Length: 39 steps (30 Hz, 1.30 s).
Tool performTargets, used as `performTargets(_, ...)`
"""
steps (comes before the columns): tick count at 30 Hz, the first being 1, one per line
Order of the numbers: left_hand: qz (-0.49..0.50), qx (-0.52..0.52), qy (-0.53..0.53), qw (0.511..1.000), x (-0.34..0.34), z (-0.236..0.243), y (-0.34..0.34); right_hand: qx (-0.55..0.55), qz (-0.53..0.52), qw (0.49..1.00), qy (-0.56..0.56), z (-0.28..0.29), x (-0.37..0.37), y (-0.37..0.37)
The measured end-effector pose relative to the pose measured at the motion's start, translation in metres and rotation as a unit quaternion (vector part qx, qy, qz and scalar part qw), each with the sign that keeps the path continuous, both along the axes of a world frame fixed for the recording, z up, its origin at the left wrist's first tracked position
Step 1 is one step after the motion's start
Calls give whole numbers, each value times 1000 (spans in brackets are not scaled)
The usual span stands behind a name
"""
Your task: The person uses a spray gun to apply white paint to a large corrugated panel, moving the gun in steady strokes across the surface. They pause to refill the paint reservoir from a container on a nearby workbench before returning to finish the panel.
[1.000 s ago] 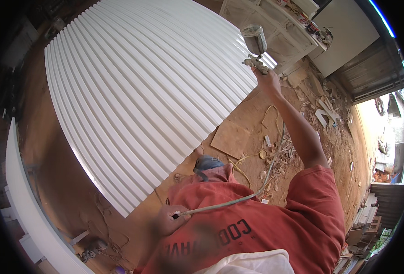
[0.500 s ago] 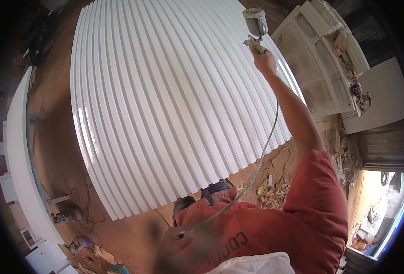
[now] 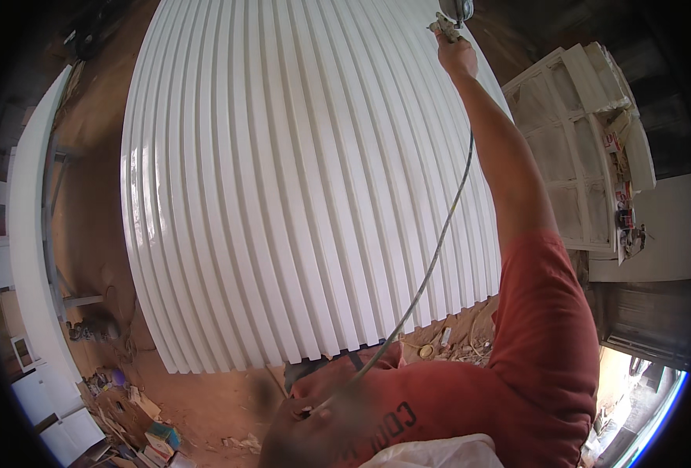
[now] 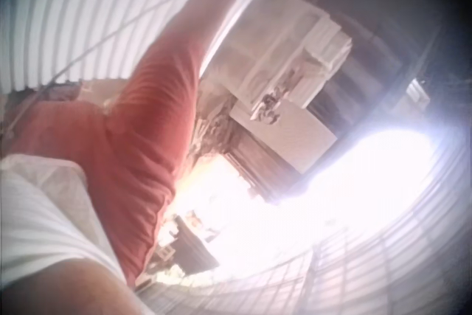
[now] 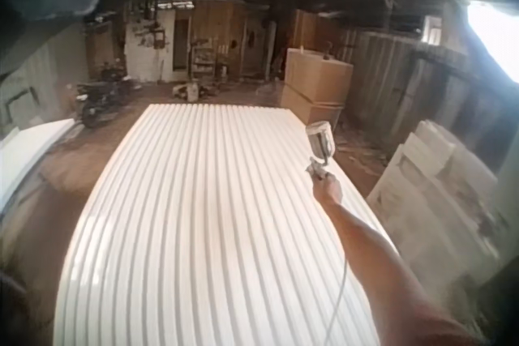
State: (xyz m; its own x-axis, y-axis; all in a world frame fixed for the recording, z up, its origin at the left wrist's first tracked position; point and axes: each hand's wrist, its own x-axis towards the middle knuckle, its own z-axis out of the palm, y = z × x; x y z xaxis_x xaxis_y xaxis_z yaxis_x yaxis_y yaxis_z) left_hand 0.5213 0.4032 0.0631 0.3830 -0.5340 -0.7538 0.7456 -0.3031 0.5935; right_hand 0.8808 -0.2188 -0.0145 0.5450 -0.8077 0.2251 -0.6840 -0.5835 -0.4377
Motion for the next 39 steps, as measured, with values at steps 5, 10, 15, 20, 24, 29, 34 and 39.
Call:
performTargets(5,-80,24,-32,996,-3,-18,12,9,15,997,-79,1,18,-2)
performTargets(10,-29,-7,-15,999,5,3,2,30,24,999,4,10,-8,25)
performTargets(15,-22,-30,-35,999,8,18,13,47,13,999,25,1,-74,46)
performTargets(20,-112,-44,-92,988,4,11,58,44,-7,999,7,-4,-181,82)
performTargets(24,-223,-62,-150,961,5,-6,104,61,-35,997,27,7,-280,132)
performTargets(29,-302,-146,-155,929,2,-28,148,130,-119,981,84,38,-401,215)
performTargets(34,-416,-188,-159,875,5,-35,169,142,-180,971,63,53,-526,280)
performTargets(39,-500,-223,-200,813,9,-21,161,51,-171,982,55,71,-616,337)
